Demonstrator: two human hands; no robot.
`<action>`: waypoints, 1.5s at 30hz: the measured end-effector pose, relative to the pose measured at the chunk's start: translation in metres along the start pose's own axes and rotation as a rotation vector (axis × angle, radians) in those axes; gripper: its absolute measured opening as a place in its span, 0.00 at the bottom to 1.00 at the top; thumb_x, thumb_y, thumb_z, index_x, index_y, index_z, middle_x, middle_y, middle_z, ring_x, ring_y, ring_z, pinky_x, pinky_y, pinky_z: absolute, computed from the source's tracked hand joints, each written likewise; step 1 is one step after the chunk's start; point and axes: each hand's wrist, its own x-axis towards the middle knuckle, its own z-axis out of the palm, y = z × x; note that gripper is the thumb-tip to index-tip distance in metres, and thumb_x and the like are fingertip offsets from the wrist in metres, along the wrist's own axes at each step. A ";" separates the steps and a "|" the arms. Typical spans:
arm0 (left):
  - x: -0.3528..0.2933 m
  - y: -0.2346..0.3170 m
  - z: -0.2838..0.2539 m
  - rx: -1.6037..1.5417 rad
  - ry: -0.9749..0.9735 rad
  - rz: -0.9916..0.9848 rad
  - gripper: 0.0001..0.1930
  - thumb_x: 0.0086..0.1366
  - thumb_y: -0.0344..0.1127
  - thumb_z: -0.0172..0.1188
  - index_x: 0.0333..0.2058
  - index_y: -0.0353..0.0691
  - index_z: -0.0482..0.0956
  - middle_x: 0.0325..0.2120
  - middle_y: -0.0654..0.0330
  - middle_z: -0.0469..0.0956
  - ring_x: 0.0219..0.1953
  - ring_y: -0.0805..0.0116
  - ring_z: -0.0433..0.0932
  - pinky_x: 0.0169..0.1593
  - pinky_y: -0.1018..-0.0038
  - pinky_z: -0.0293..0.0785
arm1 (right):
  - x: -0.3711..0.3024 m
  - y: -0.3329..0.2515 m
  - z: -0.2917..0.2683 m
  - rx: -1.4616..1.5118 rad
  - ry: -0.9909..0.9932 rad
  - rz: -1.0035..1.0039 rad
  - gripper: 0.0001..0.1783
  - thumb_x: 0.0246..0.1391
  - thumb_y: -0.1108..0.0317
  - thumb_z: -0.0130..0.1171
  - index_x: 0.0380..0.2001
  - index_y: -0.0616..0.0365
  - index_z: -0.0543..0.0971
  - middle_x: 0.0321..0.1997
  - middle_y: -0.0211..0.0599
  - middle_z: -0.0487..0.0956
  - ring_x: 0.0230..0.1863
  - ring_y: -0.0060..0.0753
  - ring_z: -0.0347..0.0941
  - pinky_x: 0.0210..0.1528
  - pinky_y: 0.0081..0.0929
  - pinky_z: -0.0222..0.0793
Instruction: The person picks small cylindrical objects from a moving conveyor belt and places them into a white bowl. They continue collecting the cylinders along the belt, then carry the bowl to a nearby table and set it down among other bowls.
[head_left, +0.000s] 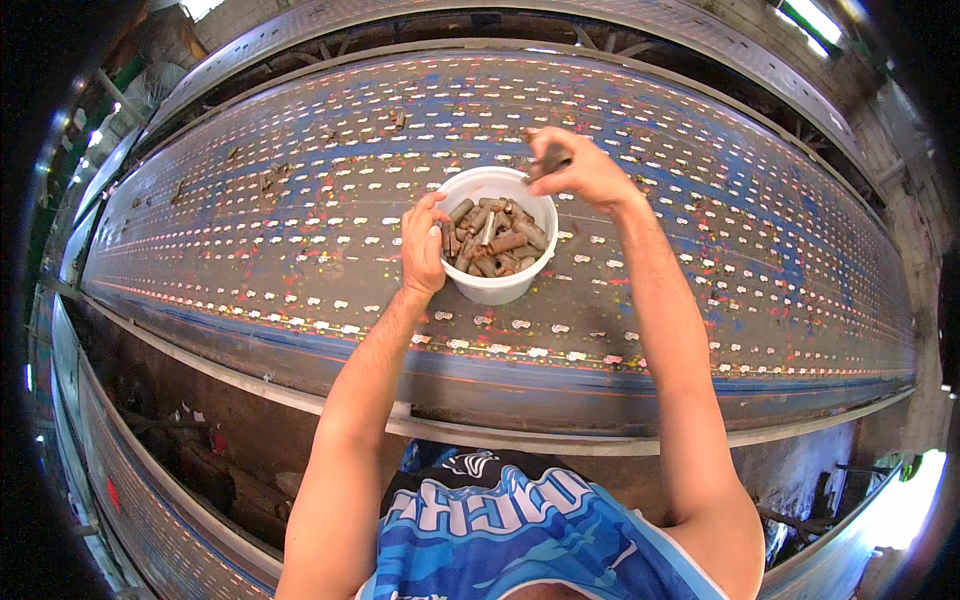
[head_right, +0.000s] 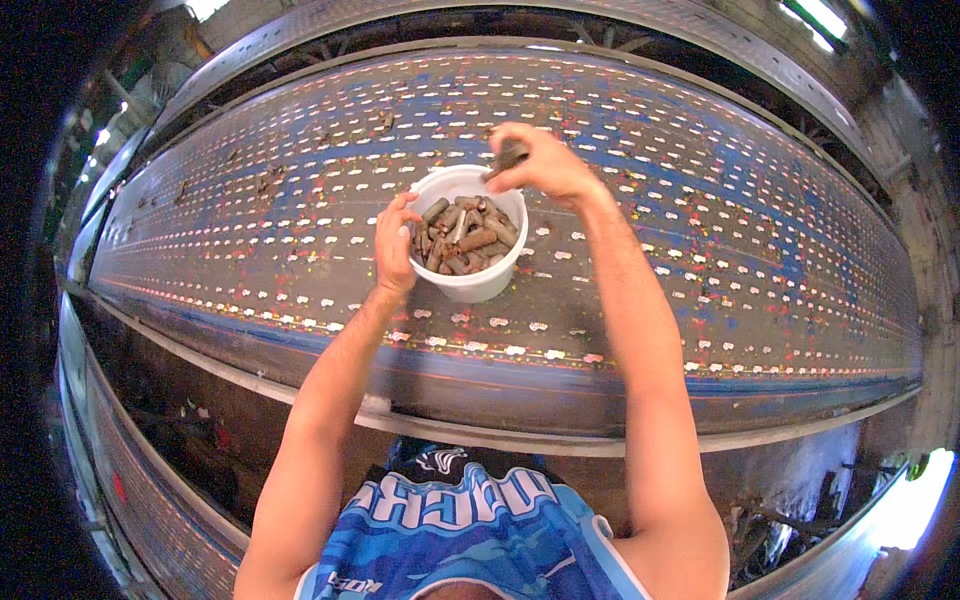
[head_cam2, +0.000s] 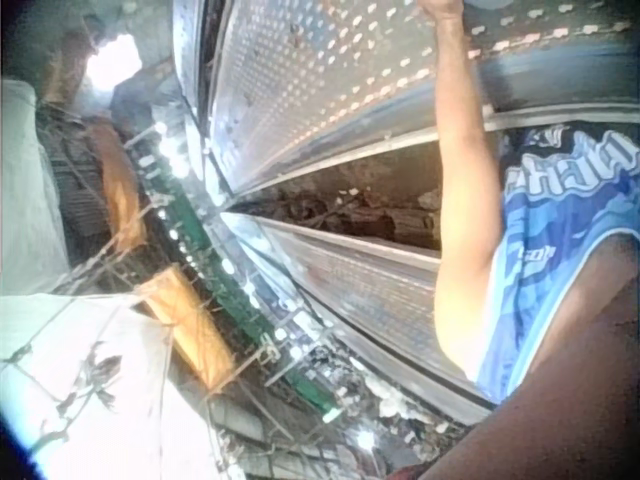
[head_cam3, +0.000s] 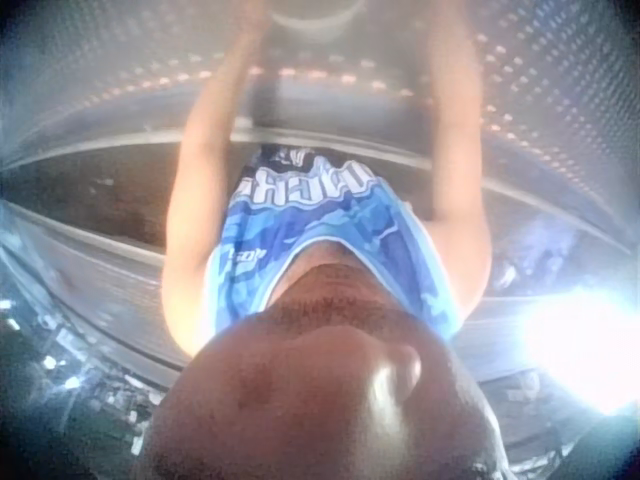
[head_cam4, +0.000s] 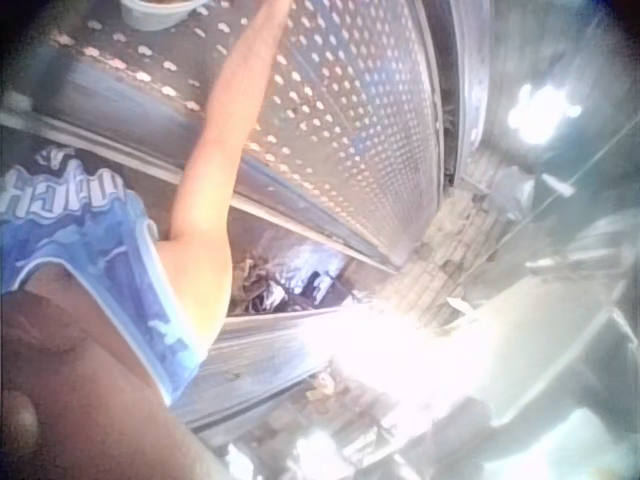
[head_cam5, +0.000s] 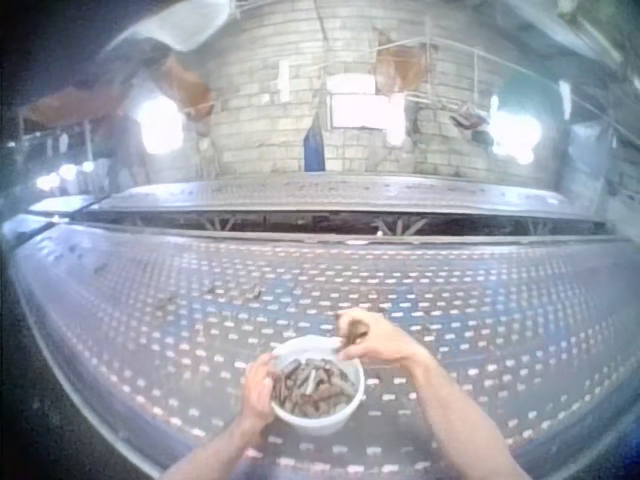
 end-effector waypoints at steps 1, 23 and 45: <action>0.000 0.000 0.000 0.007 0.000 0.000 0.23 0.74 0.49 0.41 0.42 0.35 0.78 0.64 0.48 0.76 0.64 0.47 0.71 0.67 0.55 0.62 | 0.006 -0.006 0.008 -0.270 -0.018 -0.111 0.36 0.42 0.72 0.81 0.58 0.49 0.79 0.71 0.50 0.69 0.63 0.43 0.75 0.61 0.35 0.78; -0.007 -0.002 -0.010 -0.012 -0.010 -0.006 0.23 0.67 0.37 0.44 0.55 0.35 0.78 0.64 0.48 0.75 0.65 0.46 0.69 0.70 0.54 0.62 | -0.186 0.121 0.035 -0.093 0.498 0.518 0.26 0.63 0.69 0.68 0.64 0.46 0.77 0.58 0.39 0.74 0.54 0.38 0.78 0.55 0.39 0.79; -0.017 0.031 -0.025 -0.284 -0.118 -0.702 0.51 0.49 0.38 0.70 0.72 0.31 0.59 0.62 0.36 0.68 0.69 0.40 0.68 0.72 0.53 0.68 | -0.089 0.057 0.173 0.182 1.067 0.338 0.42 0.50 0.82 0.52 0.73 0.59 0.66 0.67 0.46 0.75 0.67 0.45 0.73 0.71 0.40 0.67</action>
